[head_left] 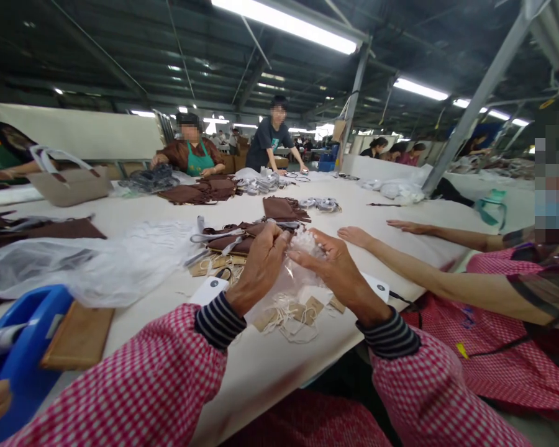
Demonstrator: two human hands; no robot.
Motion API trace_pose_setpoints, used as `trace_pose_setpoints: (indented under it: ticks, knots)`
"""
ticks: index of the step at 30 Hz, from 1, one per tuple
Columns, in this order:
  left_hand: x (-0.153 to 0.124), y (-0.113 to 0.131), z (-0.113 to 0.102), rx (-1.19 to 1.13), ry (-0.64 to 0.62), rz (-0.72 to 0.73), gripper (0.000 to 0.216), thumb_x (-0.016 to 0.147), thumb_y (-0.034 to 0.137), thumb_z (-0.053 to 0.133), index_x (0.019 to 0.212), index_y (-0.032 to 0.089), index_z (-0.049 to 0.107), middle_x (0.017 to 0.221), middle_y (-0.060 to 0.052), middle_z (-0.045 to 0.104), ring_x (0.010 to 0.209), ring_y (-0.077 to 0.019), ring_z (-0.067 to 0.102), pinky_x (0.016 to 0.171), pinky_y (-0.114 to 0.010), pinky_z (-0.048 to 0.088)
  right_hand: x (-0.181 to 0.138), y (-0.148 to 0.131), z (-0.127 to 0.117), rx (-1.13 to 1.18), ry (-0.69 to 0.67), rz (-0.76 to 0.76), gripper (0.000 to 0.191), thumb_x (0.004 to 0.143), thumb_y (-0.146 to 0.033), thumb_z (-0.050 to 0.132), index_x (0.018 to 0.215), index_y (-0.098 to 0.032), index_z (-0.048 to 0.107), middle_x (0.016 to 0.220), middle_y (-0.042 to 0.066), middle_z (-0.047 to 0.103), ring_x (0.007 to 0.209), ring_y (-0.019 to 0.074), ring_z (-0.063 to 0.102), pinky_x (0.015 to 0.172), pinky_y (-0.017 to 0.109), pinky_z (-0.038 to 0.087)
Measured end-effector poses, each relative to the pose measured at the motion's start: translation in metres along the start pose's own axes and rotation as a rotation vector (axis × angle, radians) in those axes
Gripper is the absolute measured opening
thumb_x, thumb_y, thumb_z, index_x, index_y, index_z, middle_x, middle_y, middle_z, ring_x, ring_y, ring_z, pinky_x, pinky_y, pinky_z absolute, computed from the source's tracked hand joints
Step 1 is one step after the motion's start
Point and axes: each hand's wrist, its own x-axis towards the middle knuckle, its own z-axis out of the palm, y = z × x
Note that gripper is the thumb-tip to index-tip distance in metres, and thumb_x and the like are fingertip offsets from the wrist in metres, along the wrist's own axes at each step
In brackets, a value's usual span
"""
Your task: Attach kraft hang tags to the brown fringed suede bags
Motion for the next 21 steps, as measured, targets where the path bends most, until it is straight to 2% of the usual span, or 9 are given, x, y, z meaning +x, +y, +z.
trace_pose_setpoints:
  ticks: [2,4,7,9,12,15,17,19,21]
  knots:
    - [0.000,-0.011,0.006,-0.083,0.091,-0.031,0.022,0.093,0.024,0.051,0.072,0.020,0.045,0.066,0.004,0.044,0.063,-0.0125,0.040,0.060,-0.026,0.032,-0.003,0.006,-0.003,0.074,-0.025,0.026,0.038,0.083,-0.040,0.077,0.116,-0.022,0.070,0.112,0.005,0.070,0.101,0.0223,0.063,0.087,0.037,0.055]
    - [0.002,-0.022,0.010,-0.195,0.168,-0.097,0.021,0.091,0.023,0.052,0.071,0.020,0.044,0.065,0.005,0.042,0.060,-0.0113,0.038,0.057,-0.024,0.032,-0.014,0.018,-0.002,0.243,-0.009,0.058,0.059,0.082,-0.048,0.077,0.135,-0.028,0.061,0.130,0.006,0.064,0.114,0.0235,0.062,0.095,0.039,0.054]
    - [0.006,-0.036,0.014,-0.328,0.264,-0.178,0.018,0.086,0.021,0.053,0.072,0.020,0.043,0.065,0.006,0.041,0.057,-0.0097,0.037,0.054,-0.022,0.031,-0.041,0.042,0.008,0.565,0.112,0.175,0.075,0.084,-0.063,0.068,0.149,-0.035,0.044,0.141,0.007,0.057,0.124,0.0245,0.059,0.098,0.042,0.054]
    - [0.010,-0.039,0.013,-0.375,0.305,-0.209,0.016,0.085,0.021,0.054,0.073,0.020,0.043,0.064,0.007,0.040,0.055,-0.0091,0.036,0.051,-0.021,0.030,-0.060,0.057,0.023,0.664,0.162,0.293,0.076,0.079,-0.063,0.073,0.144,-0.033,0.050,0.139,0.010,0.059,0.123,0.0265,0.059,0.092,0.041,0.057]
    - [0.014,-0.037,0.011,-0.402,0.348,-0.239,0.015,0.084,0.023,0.056,0.075,0.021,0.043,0.062,0.008,0.038,0.051,-0.0087,0.035,0.047,-0.021,0.028,-0.076,0.068,0.050,0.606,0.203,0.463,0.076,0.068,-0.045,0.088,0.136,-0.027,0.057,0.137,0.012,0.061,0.116,0.0266,0.062,0.082,0.035,0.058]
    - [0.015,-0.031,0.008,-0.403,0.429,-0.223,0.015,0.085,0.023,0.055,0.076,0.021,0.044,0.060,0.008,0.038,0.050,-0.0090,0.033,0.045,-0.022,0.026,-0.076,0.067,0.070,0.646,0.376,0.559,0.076,0.072,-0.043,0.087,0.138,-0.027,0.053,0.132,0.010,0.065,0.107,0.0224,0.066,0.075,0.030,0.058]
    - [0.015,-0.028,0.005,-0.389,0.472,-0.200,0.014,0.086,0.022,0.055,0.076,0.021,0.045,0.060,0.008,0.038,0.050,-0.0093,0.033,0.046,-0.022,0.027,-0.072,0.064,0.077,0.738,0.442,0.611,0.073,0.074,-0.044,0.085,0.138,-0.028,0.052,0.126,0.008,0.067,0.099,0.0201,0.068,0.068,0.027,0.057]
    - [0.014,-0.028,0.001,-0.365,0.485,-0.180,0.015,0.086,0.022,0.055,0.075,0.021,0.045,0.062,0.007,0.038,0.051,-0.0095,0.033,0.047,-0.022,0.028,-0.068,0.059,0.082,0.788,0.426,0.622,0.067,0.072,-0.042,0.087,0.131,-0.027,0.058,0.119,0.008,0.069,0.090,0.0180,0.067,0.059,0.024,0.053]
    - [0.012,-0.028,-0.001,-0.337,0.470,-0.165,0.017,0.087,0.023,0.055,0.074,0.021,0.044,0.063,0.007,0.039,0.052,-0.0095,0.033,0.048,-0.022,0.030,-0.062,0.053,0.085,0.782,0.368,0.561,0.053,0.072,-0.039,0.087,0.118,-0.023,0.065,0.113,0.006,0.069,0.086,0.0159,0.065,0.055,0.021,0.049]
